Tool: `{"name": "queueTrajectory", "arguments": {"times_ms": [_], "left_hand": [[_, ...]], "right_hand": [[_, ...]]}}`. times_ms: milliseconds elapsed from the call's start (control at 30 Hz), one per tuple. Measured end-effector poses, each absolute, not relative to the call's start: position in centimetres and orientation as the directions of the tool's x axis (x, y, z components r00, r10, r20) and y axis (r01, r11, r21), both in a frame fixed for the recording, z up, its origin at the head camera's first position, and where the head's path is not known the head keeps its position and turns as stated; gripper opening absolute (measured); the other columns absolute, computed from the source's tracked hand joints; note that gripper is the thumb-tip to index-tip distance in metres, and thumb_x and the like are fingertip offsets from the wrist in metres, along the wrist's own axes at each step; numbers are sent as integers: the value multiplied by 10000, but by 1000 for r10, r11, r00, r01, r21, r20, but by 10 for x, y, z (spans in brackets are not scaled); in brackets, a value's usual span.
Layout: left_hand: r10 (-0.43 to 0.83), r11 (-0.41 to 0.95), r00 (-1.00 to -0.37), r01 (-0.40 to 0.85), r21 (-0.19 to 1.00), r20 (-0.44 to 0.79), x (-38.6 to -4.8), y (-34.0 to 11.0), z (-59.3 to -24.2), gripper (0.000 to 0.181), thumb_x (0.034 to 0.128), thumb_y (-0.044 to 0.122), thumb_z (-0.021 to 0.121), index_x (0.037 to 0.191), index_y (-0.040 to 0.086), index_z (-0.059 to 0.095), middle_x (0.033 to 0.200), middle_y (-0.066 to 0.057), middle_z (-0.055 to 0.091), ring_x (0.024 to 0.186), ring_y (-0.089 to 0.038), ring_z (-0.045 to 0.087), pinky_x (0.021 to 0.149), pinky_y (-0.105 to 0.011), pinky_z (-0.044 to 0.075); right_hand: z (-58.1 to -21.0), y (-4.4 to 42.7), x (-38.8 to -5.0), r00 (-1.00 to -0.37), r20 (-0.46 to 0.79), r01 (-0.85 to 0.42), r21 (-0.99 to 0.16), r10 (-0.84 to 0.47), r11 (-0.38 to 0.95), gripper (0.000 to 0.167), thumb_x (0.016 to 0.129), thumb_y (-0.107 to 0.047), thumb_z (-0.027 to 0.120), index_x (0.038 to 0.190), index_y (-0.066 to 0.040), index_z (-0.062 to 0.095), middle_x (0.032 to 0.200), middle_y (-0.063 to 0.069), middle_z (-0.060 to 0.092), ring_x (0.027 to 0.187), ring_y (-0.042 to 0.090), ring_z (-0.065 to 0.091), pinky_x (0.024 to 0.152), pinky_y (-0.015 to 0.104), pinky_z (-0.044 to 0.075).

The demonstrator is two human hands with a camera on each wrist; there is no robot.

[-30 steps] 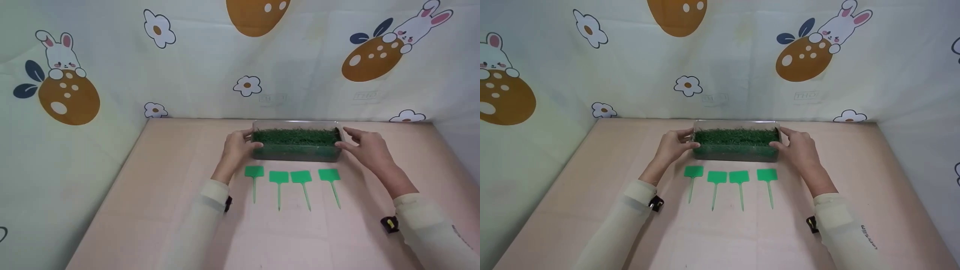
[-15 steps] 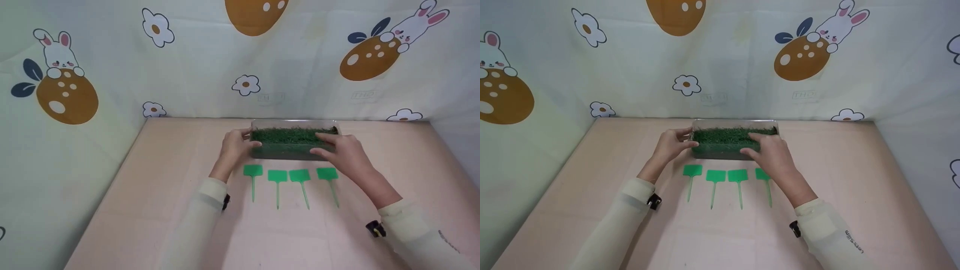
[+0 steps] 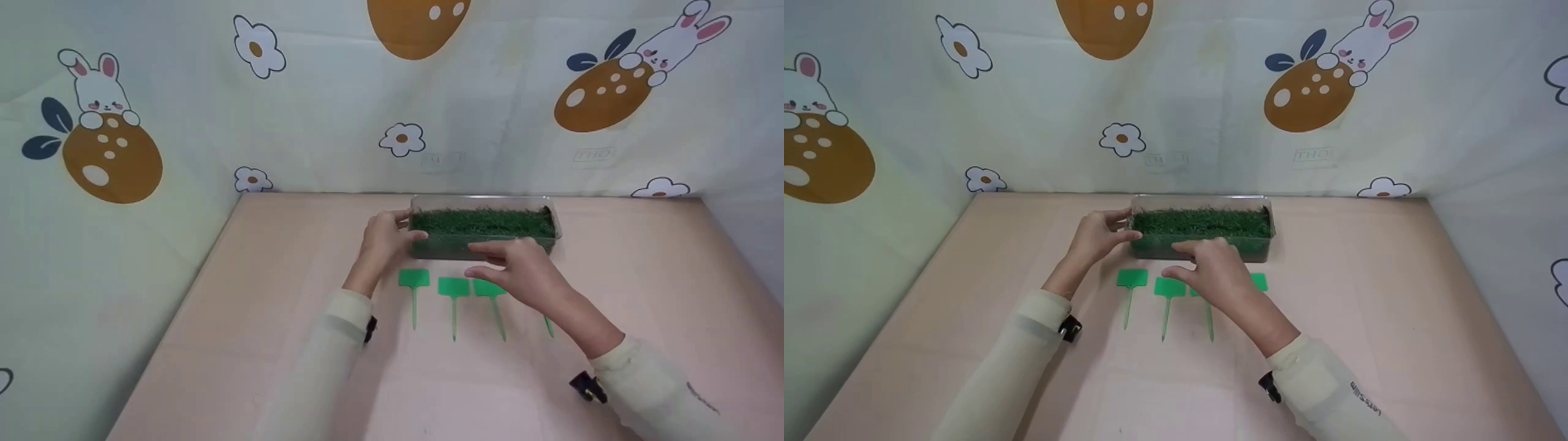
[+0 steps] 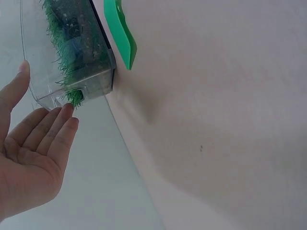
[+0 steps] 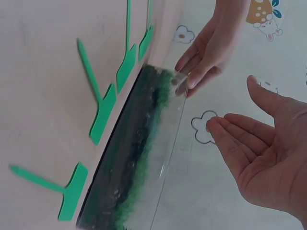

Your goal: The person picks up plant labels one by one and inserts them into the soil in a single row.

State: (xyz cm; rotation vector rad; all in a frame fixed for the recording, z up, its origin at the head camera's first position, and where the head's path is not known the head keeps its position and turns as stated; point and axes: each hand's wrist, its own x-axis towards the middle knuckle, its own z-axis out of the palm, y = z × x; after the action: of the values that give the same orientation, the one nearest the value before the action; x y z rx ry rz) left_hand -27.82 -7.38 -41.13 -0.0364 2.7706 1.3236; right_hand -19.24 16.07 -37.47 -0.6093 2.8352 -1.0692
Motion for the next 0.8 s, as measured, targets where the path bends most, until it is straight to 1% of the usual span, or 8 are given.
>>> {"name": "queueTrajectory", "arguments": {"times_ms": [100, 233, 467, 600, 800], "left_hand": [[4, 627, -997, -59, 777, -79, -279, -74, -411, 634, 827, 284, 812, 1411, 207, 577, 1423, -40, 601, 1275, -197, 617, 1037, -371, 520], [-3, 621, -996, -69, 781, -86, -279, -73, -411, 623, 833, 280, 808, 1409, 219, 580, 1434, -23, 593, 1287, -196, 608, 1035, -373, 521], [11, 655, -997, -49, 754, -74, -277, -72, -411, 601, 846, 298, 800, 1404, 220, 591, 1446, -27, 581, 1304, -206, 593, 1037, -378, 521], [17, 651, -997, -42, 758, -70, -277, -73, -411, 596, 844, 297, 800, 1398, 216, 596, 1451, -28, 577, 1311, -208, 588, 1035, -374, 522], [20, 656, -998, -38, 754, -68, -277, -75, -411, 590, 850, 302, 797, 1400, 234, 594, 1445, -33, 584, 1307, -206, 592, 1007, -365, 542]], "right_hand": [[-377, 153, -193, -915, 61, -332, -674, -398, 660, 467, 894, -317, 744, 1289, -78, 678, 1268, 156, 694, 1145, 301, 691, 921, 421, 582], [-380, 145, -196, -904, 33, -325, -702, -427, 634, 429, 898, -307, 743, 1246, -60, 703, 1208, 163, 721, 1091, 271, 717, 888, 398, 598], [-386, 133, -201, -898, -10, -300, -715, -439, 631, 387, 890, -311, 752, 1190, -66, 735, 1139, 131, 751, 1016, 220, 742, 844, 378, 611], [-390, 127, -204, -898, -48, -271, -722, -437, 637, 360, 897, -305, 747, 1177, -78, 744, 1128, 111, 757, 1019, 214, 740, 857, 386, 607], [-397, 117, -210, -896, -99, -222, -744, -432, 630, 352, 909, -304, 736, 1181, -81, 745, 1167, 103, 746, 1062, 227, 721, 901, 414, 590]]}}
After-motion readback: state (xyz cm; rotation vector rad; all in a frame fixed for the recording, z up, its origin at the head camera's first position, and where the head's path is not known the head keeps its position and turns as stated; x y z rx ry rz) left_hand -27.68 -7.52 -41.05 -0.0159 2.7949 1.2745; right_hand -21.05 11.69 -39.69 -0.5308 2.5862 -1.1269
